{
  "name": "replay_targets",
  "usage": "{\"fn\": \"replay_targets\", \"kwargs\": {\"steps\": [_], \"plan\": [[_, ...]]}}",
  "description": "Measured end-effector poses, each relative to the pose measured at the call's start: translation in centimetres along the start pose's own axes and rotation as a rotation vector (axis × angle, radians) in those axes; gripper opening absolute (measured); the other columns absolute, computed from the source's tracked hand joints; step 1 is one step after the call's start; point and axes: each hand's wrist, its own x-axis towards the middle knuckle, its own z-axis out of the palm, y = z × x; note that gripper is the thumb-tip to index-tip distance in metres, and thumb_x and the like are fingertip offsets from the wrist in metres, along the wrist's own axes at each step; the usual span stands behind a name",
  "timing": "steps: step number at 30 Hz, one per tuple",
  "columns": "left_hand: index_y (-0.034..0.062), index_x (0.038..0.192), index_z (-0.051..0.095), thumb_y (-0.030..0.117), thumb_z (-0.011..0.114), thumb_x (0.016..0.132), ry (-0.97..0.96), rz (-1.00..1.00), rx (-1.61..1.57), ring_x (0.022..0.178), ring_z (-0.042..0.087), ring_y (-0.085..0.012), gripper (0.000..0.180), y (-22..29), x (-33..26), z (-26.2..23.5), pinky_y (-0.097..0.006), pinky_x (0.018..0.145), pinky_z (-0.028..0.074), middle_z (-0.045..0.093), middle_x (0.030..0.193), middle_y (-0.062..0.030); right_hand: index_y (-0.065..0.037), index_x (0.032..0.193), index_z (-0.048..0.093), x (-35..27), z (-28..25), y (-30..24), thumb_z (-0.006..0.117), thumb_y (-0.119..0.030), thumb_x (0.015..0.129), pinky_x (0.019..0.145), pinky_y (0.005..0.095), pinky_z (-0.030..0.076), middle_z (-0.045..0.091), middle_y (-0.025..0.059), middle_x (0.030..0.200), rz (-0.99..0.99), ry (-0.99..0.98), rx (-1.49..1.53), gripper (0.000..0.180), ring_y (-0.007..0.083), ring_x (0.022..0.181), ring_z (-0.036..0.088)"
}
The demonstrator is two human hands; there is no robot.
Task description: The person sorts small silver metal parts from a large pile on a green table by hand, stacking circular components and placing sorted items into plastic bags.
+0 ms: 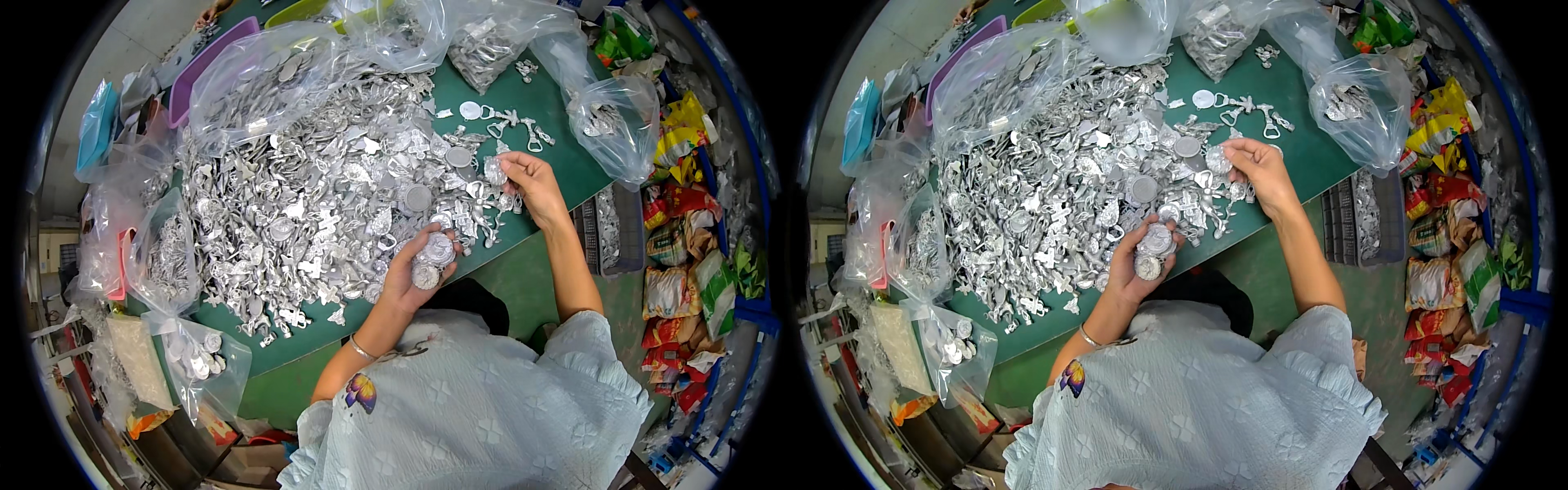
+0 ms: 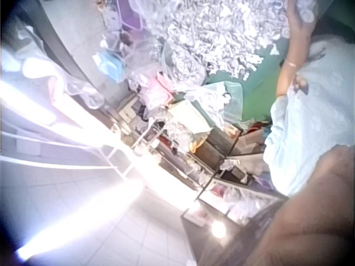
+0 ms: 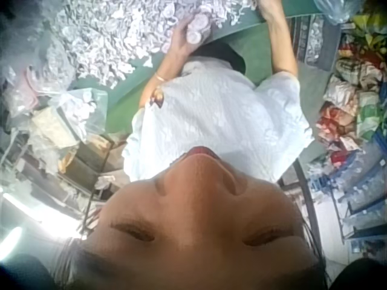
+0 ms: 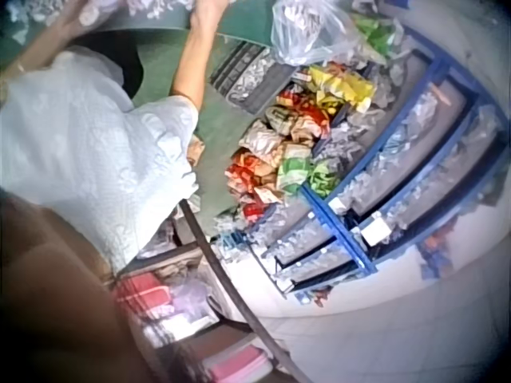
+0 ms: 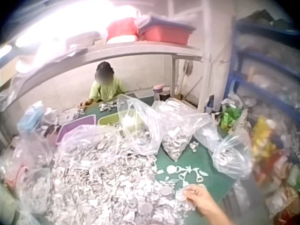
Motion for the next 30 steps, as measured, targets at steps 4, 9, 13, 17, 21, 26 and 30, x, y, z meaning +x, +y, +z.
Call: {"fn": "replay_targets", "kwargs": {"steps": [4,9,13,17,21,26,30], "plan": [[0.0066,0.123,0.045,0.031,0.050,0.088,0.114,0.005,0.157,0.105,0.053,-0.0317,0.043,0.0,0.3,2.3,-0.045,0.081,0.050,0.052,0.118,-0.0151,-0.001,0.096,0.062,-2.9,3.8,-1.0,0.059,-0.011,0.085,0.063,0.0189,0.045,0.062,0.0023,0.085,-0.077,-0.220,-0.069,0.015,0.0054,0.066,0.053],[0.0063,0.127,0.042,0.029,0.054,0.086,0.153,0.027,0.280,0.109,0.051,-0.0363,0.048,-0.3,1.3,2.6,-0.048,0.079,0.052,0.050,0.121,-0.0158,0.000,0.087,0.064,-3.2,4.2,-1.0,0.063,-0.007,0.079,0.069,0.0274,0.045,0.059,0.0077,0.088,-0.750,0.030,-0.720,0.011,0.0154,0.077,0.055],[0.0049,0.122,0.047,0.023,0.057,0.083,-0.167,-0.054,0.099,0.112,0.046,-0.0399,0.044,0.4,1.1,1.0,-0.051,0.079,0.052,0.046,0.120,-0.0202,-0.001,0.080,0.064,-1.3,-2.8,0.0,0.063,-0.015,0.078,0.072,0.0386,0.043,0.061,0.0128,0.083,-0.531,0.607,-1.004,0.014,0.0287,0.078,0.054],[0.0064,0.119,0.048,0.023,0.057,0.083,-0.159,-0.075,0.078,0.111,0.048,-0.0374,0.041,0.0,1.2,0.3,-0.048,0.077,0.053,0.050,0.116,-0.0175,-0.001,0.079,0.061,-0.6,-4.4,1.6,0.068,-0.019,0.075,0.070,0.0380,0.041,0.059,0.0115,0.079,-0.393,0.708,-1.384,0.020,0.0259,0.077,0.052],[0.0079,0.116,0.049,0.023,0.057,0.083,-0.159,-0.067,0.117,0.109,0.050,-0.0349,0.037,-0.2,1.2,-0.4,-0.045,0.078,0.053,0.052,0.113,-0.0153,0.000,0.077,0.057,0.0,-3.9,0.4,0.069,-0.012,0.075,0.064,0.0281,0.042,0.057,0.0062,0.073,-0.206,0.608,-0.924,0.017,0.0139,0.070,0.052],[0.0077,0.119,0.047,0.023,0.056,0.084,-0.005,-0.039,0.188,0.109,0.050,-0.0344,0.039,-0.1,0.4,1.0,-0.045,0.077,0.054,0.050,0.115,-0.0163,0.002,0.085,0.058,-0.7,-1.5,-0.7,0.067,-0.002,0.073,0.058,0.0237,0.042,0.057,0.0050,0.067,-0.670,0.654,-0.658,0.016,0.0087,0.061,0.049],[0.0065,0.127,0.041,0.026,0.057,0.084,0.011,-0.067,0.155,0.111,0.051,-0.0301,0.049,-0.3,0.5,2.5,-0.042,0.081,0.051,0.051,0.119,-0.0147,-0.001,0.090,0.062,-3.7,3.0,-1.2,0.068,-0.004,0.073,0.065,0.0219,0.041,0.058,0.0014,0.080,-0.434,0.034,-0.292,0.018,0.0072,0.068,0.049]]}}
